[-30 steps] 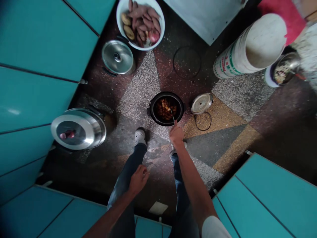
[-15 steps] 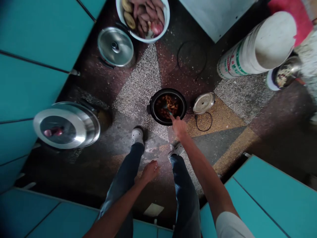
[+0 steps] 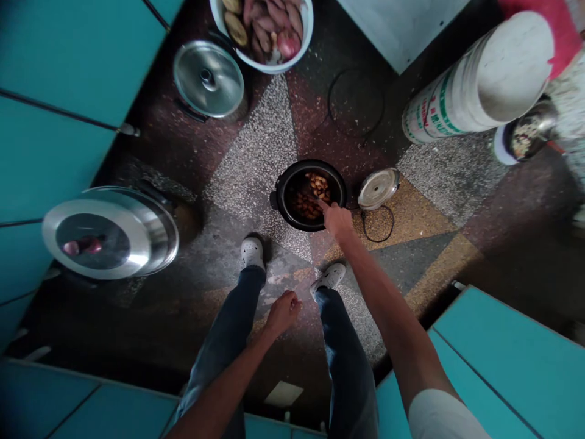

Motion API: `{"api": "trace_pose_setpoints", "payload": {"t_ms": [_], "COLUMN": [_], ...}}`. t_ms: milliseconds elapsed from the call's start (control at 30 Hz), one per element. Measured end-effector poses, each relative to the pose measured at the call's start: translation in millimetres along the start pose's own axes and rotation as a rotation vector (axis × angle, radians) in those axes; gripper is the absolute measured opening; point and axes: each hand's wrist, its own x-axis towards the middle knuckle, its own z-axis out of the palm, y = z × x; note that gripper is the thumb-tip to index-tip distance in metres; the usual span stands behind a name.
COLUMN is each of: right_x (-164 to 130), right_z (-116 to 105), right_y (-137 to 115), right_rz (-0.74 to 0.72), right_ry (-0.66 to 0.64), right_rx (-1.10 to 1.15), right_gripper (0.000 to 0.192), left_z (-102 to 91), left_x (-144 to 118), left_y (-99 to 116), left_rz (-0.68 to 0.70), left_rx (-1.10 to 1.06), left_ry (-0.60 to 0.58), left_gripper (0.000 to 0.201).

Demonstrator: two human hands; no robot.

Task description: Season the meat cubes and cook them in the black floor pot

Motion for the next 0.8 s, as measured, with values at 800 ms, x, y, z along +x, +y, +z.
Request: {"api": "trace_pose_setpoints", "payload": {"t_ms": [800], "right_x": [-104.6], "right_z": [9.6], "right_y": [27.7], "right_rz": [0.191], "right_ry": [0.014], "right_rx": [0.185], "right_gripper": [0.056], "left_z": [-2.3], "left_x": [1.0], "left_y": [-5.8], "left_rz": [0.002], "left_rx": [-0.034], "left_ry": [0.052], "left_gripper": [0.009]}}
